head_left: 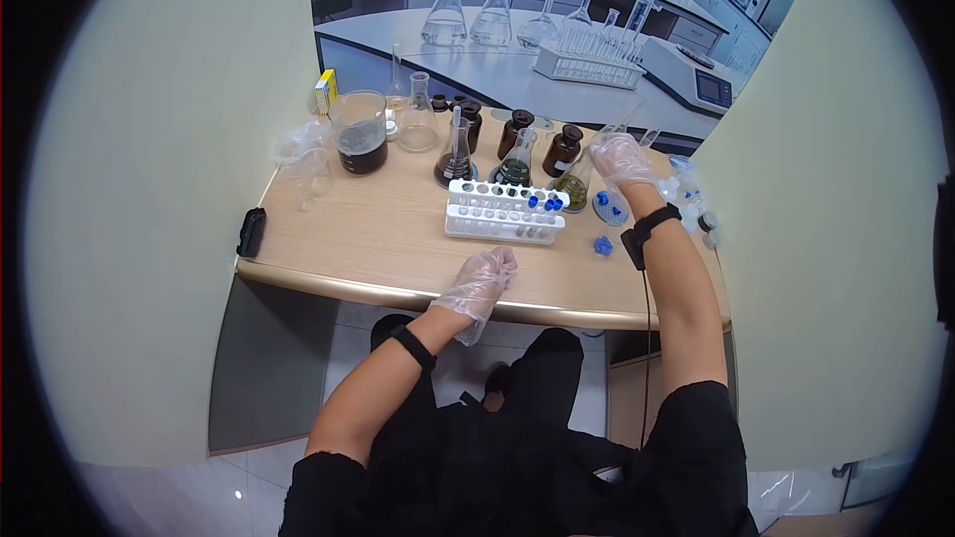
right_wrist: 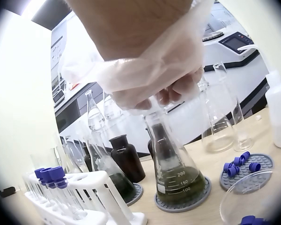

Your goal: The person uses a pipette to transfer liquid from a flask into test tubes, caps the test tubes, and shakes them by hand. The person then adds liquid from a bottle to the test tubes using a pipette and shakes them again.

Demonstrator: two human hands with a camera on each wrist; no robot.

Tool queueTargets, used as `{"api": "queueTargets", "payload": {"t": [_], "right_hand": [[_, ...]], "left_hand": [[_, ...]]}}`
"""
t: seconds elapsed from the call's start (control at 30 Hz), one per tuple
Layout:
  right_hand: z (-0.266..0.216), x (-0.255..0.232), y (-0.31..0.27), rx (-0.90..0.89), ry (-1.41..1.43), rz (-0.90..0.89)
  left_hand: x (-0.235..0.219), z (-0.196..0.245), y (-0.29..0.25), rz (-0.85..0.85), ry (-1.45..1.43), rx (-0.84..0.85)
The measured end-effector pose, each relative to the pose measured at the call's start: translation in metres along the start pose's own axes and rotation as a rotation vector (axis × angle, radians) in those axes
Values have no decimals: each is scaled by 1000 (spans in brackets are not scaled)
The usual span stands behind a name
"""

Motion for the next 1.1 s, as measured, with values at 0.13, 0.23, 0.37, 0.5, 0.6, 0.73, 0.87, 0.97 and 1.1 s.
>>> {"api": "queueTargets", "payload": {"t": [0.13, 0.23, 0.37, 0.5, 0.6, 0.73, 0.87, 0.97, 1.1], "right_hand": [[-6, -9, 1, -63, -99, 19], [-9, -14, -1, -134, -172, 5], [-9, -15, -1, -255, -240, -40], [4, 12, 6, -87, -29, 13], [-1, 0, 3, 48, 124, 41], [7, 13, 5, 58, 132, 56], [13, 23, 0, -163, -84, 49], [4, 12, -1, -70, -11, 73], [-11, -22, -9, -72, -83, -10]], "left_hand": [[4, -7, 4, -53, -103, -49], [-1, 0, 1, -57, -63, -96], [4, -7, 6, -39, -82, -58], [4, -4, 3, -18, -109, -23], [2, -2, 2, -24, -108, -37], [6, -7, 4, -22, -121, -37], [3, -3, 3, -19, -120, -43], [0, 0, 1, -75, -119, -86], [4, -3, 3, -76, -145, -79]]}}
Point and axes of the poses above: each hand's wrist, its own y-axis towards the middle knuckle, its own x-axis out of the palm, z = x × y, the point moved 1 cm from there along y, towards the middle knuckle, and after that the axes turned 14 degrees about -x, right-handed, at the moved point
